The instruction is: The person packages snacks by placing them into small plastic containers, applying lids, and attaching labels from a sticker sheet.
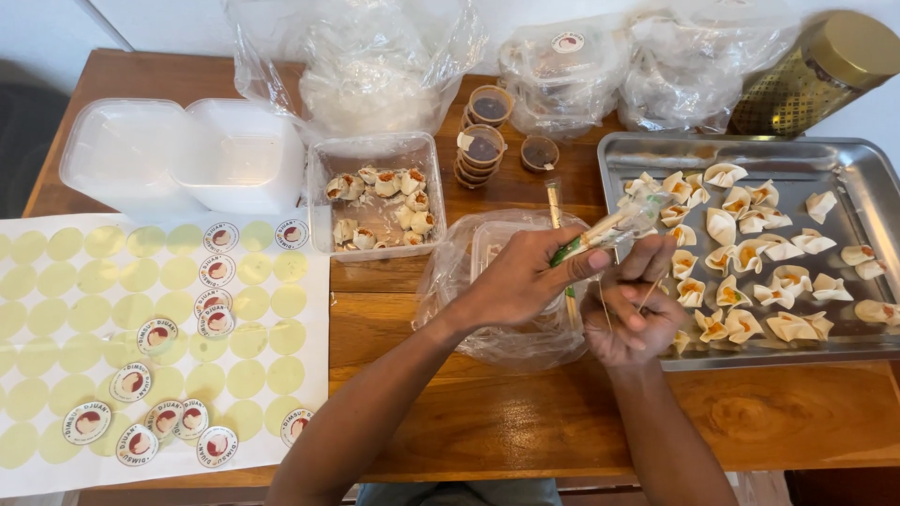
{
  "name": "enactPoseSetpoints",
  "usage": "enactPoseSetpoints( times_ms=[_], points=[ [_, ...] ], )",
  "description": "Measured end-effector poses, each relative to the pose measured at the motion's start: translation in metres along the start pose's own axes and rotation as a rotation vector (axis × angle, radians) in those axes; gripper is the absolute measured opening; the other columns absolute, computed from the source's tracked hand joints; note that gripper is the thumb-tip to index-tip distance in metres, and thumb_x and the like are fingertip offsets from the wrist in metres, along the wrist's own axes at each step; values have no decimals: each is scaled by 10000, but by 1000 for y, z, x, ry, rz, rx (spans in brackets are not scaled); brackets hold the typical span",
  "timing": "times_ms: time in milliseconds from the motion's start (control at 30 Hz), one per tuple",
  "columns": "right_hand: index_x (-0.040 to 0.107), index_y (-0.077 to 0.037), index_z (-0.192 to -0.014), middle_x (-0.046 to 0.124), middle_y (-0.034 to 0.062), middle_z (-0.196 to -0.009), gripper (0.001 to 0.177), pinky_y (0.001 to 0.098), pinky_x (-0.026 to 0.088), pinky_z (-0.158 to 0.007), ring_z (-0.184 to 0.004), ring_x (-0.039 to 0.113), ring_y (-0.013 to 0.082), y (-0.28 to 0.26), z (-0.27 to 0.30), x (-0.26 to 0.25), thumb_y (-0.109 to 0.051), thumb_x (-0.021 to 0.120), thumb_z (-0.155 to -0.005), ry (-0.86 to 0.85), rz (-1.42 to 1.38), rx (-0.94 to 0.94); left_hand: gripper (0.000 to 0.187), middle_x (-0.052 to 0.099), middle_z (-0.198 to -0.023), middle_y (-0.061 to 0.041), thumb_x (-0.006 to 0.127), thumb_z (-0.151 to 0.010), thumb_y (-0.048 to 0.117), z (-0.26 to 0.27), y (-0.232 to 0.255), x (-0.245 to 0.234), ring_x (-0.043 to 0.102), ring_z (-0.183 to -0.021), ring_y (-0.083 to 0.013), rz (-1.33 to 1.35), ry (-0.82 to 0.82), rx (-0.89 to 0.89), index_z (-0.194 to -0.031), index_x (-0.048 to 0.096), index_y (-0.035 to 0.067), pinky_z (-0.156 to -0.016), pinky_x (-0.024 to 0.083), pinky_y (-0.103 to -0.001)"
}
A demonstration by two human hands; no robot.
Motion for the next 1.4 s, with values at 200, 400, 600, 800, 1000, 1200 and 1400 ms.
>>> enactPoseSetpoints(
  times_ms=[200, 400, 600, 800, 1000, 1200, 1400],
  points=[
    [372, -235, -1606, 399, -29, -1651, 717, 62, 612, -703, -975, 669, 122, -3, 16, -30, 97, 428, -973, 186, 91, -125, 370, 514, -522, -71, 576, -997, 423, 0, -2, -5, 533, -491, -203, -154, 74, -6, -924, 629, 64, -554, 444, -336],
    [192, -4, -1630, 356, 168, -1650, 833, 180, 540, -1121, -1283, 610, 163, -9, 19, -31, -283, 654, -995, 403, 565, -292, 331, 548, -515, -102, 578, -995, 398, 1, 6, -10, 591, -487, -244, -279, 104, -11, -949, 600, 72, -555, 488, -352],
    [234, 103, -1571, 337, 308, -1617, 954, 256, 406, -1221, -1458, 452, 309, 2, 7, -7, -327, 748, -892, 496, 649, -291, 367, 585, -541, -140, 566, -988, 457, -6, -10, -24, 658, -531, -388, -444, 71, -51, -1014, 617, 95, -578, 507, -447],
    [379, 43, -1539, 495, 234, -1545, 763, 268, 515, -993, -1288, 577, 214, 5, -5, 4, -361, 653, -953, 542, 790, -202, 397, 655, -630, -207, 564, -979, 465, -3, 0, -15, 707, -669, -469, -666, -91, -67, -1094, 581, 85, -668, 542, -551],
    [499, 157, -1397, 600, 335, -1340, 786, 410, 494, -1056, -1265, 603, 345, -2, -5, 13, -463, 612, -928, 582, 1191, -273, 423, 707, -699, -205, 550, -973, 497, 0, 4, -17, 736, -730, -455, -786, -162, -126, -1119, 621, 107, -703, 568, -558],
    [622, 163, -1226, 697, 316, -1138, 584, 403, 574, -1005, -1109, 722, 362, -15, 0, -4, -367, 585, -982, 650, 1149, -319, 467, 732, -837, -243, 441, -1010, 519, 4, -7, -12, 724, -870, -509, -951, -251, -171, -1253, 594, 151, -790, 555, -634],
    [736, 113, -991, 747, 222, -890, 256, 364, 590, -865, -923, 715, 244, -5, -19, 14, -133, 741, -921, 635, 1440, -166, 405, 725, -815, -216, 539, -1001, 445, 11, -18, -6, 740, -824, -453, -1184, -271, -140, -1283, 645, 175, -740, 585, -568]
  ],
)
Point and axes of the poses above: each hand's wrist, its own z-axis away from the middle knuckle, its own x-axis out of the palm, y = z × x, the point moved 7 cm from there along -z, towards the middle knuckle
